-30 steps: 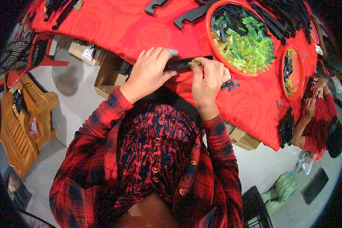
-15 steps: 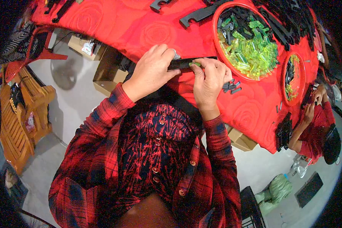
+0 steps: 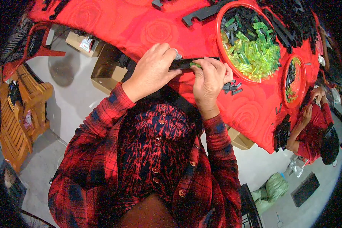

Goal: The person assembles plastic parts and small components into a toy gun frame by hand on a table.

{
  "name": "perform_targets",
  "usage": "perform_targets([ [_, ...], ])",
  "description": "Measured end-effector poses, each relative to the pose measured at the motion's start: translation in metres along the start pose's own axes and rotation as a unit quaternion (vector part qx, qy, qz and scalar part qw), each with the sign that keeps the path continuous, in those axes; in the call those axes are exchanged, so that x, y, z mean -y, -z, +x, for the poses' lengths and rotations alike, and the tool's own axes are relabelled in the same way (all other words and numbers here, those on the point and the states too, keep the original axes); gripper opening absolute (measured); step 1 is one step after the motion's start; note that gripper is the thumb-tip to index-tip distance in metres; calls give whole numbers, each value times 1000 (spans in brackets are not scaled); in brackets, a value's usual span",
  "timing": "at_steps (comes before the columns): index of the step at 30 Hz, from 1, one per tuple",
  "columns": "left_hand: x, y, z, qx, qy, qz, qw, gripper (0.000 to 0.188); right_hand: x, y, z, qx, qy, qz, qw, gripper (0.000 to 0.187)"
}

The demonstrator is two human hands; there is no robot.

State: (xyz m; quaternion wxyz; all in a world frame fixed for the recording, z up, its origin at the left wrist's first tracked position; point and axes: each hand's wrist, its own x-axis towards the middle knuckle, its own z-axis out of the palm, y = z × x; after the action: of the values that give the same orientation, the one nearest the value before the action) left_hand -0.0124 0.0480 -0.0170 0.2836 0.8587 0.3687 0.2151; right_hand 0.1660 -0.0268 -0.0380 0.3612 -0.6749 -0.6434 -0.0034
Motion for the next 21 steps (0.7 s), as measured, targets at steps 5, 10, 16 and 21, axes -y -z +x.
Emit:
perform_targets([
  [5, 1, -3, 1, -7, -3, -12, 1000, 37, 3, 1, 5, 7, 11, -2, 1000, 17],
  [10, -1, -3, 0, -16, -7, -11, 1000, 36, 7, 1, 4, 0, 8, -12, 1000, 16],
  [16, -1, -2, -1, -21, -5, -2, 1000, 35, 5, 7, 6, 27, -8, -8, 1000, 15],
  [21, -3, -1, 0, -14, -1, 9, 1000, 35, 3, 7, 0, 17, -19, -8, 1000, 14],
])
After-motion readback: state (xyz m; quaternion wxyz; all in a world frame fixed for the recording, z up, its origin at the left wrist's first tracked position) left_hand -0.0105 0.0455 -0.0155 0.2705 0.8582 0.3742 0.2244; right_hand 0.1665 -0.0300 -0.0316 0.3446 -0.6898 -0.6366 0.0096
